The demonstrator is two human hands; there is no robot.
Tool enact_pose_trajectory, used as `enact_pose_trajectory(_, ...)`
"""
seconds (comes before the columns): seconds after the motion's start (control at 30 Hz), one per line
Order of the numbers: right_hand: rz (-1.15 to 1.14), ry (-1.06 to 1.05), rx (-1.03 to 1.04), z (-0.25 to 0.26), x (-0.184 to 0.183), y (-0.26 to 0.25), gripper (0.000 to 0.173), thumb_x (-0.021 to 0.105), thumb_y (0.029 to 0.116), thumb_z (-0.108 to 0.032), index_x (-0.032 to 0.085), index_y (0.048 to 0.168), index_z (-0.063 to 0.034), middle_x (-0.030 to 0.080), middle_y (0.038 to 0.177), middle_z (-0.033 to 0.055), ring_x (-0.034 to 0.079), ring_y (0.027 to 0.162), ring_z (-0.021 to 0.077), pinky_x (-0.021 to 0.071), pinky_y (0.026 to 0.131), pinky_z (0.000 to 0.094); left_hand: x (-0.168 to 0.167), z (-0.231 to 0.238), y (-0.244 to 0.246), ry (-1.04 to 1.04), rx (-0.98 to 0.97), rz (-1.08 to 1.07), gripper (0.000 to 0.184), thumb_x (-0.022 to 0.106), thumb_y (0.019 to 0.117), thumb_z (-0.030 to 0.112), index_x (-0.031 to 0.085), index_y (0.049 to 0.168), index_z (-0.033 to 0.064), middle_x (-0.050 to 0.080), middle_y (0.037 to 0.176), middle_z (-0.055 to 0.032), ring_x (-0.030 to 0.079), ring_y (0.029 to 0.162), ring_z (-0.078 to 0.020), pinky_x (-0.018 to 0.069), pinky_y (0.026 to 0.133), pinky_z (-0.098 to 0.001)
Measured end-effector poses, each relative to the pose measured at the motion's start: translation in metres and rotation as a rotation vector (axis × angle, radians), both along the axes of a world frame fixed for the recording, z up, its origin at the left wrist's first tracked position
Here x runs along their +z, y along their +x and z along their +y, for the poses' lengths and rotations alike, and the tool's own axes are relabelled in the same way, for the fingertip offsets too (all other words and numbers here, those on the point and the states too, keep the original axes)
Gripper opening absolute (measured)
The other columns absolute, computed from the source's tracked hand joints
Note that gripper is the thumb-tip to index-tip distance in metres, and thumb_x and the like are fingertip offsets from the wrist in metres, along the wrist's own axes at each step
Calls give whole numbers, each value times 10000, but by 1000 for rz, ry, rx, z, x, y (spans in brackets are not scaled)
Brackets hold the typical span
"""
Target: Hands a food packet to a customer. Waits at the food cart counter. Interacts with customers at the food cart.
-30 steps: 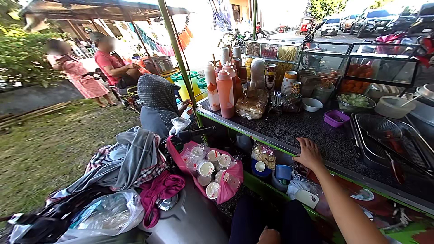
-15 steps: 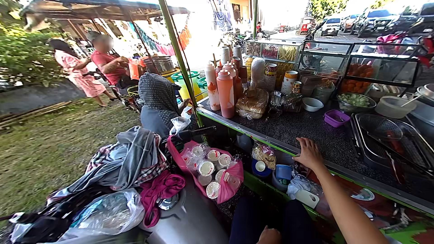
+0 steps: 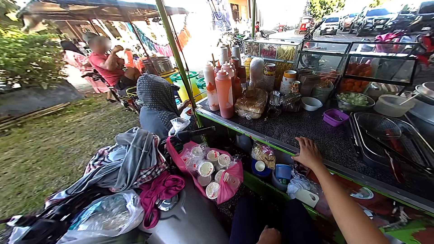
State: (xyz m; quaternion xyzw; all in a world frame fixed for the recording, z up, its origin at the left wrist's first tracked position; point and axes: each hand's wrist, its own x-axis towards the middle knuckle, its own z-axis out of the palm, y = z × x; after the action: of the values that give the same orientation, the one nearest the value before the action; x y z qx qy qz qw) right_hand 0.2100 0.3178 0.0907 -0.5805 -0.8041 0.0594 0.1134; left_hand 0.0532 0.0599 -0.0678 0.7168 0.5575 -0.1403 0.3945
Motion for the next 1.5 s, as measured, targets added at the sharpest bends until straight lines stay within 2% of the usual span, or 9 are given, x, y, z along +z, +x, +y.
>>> enact_pose_trajectory(0.1, -1, 2, 1, 0, 0, 0, 957, 861, 775, -409, 404, 1565, -122, 413, 1589, 182, 363, 1487, 364, 295, 1197, 536, -1, 1, 0, -4, -13, 5, 402, 479, 1069, 319, 673, 1278, 36, 673, 1314, -192, 585, 1298, -373, 344, 1146, -624)
enact_pose_trajectory(0.27, 4, 2, 2, 0, 0, 0, 962, 864, 770, -404, 401, 1566, -124, 411, 1590, 183, 356, 1490, 370, 294, 1196, 543, 0, 1, 0, -5, -1, -4, 463, 413, 1089, 359, 665, 1265, 13, 670, 1312, -204, 585, 1302, -373, 343, 1148, -618)
enact_pose_trajectory(0.5, 4, 6, 4, -1, 1, -1, 952, 859, 774, -412, 410, 1563, -124, 415, 1590, 178, 366, 1485, 361, 300, 1192, 537, 2, 0, -1, 10, -5, -22, 387, 481, 1062, 292, 667, 1279, 31, 674, 1309, -194, 590, 1293, -373, 361, 1134, -616)
enact_pose_trajectory(0.9, 9, 2, 2, -1, 0, -1, 953, 861, 776, -399, 404, 1566, -125, 410, 1592, 181, 356, 1492, 358, 285, 1202, 536, 3, 0, -1, 9, -13, -22, 395, 463, 1069, 293, 664, 1282, 27, 672, 1311, -196, 591, 1292, -370, 364, 1133, -612)
enact_pose_trajectory(1.07, 20, 13, 7, -2, 1, -1, 948, 861, 775, -386, 410, 1564, -116, 416, 1587, 189, 361, 1488, 372, 285, 1200, 545, 34, 0, 1, -19, -17, -11, 424, 434, 1085, 268, 612, 1348, -12, 620, 1392, -223, 544, 1353, -391, 319, 1167, -612)
enact_pose_trajectory(1.5, 48, 13, 17, -1, 1, 0, 953, 874, 763, -370, 417, 1555, -100, 425, 1575, 209, 367, 1482, 389, 299, 1187, 567, 24, -2, 0, 38, 9, -37, 400, 467, 1068, 265, 652, 1262, -32, 659, 1322, -232, 574, 1314, -399, 348, 1141, -621)
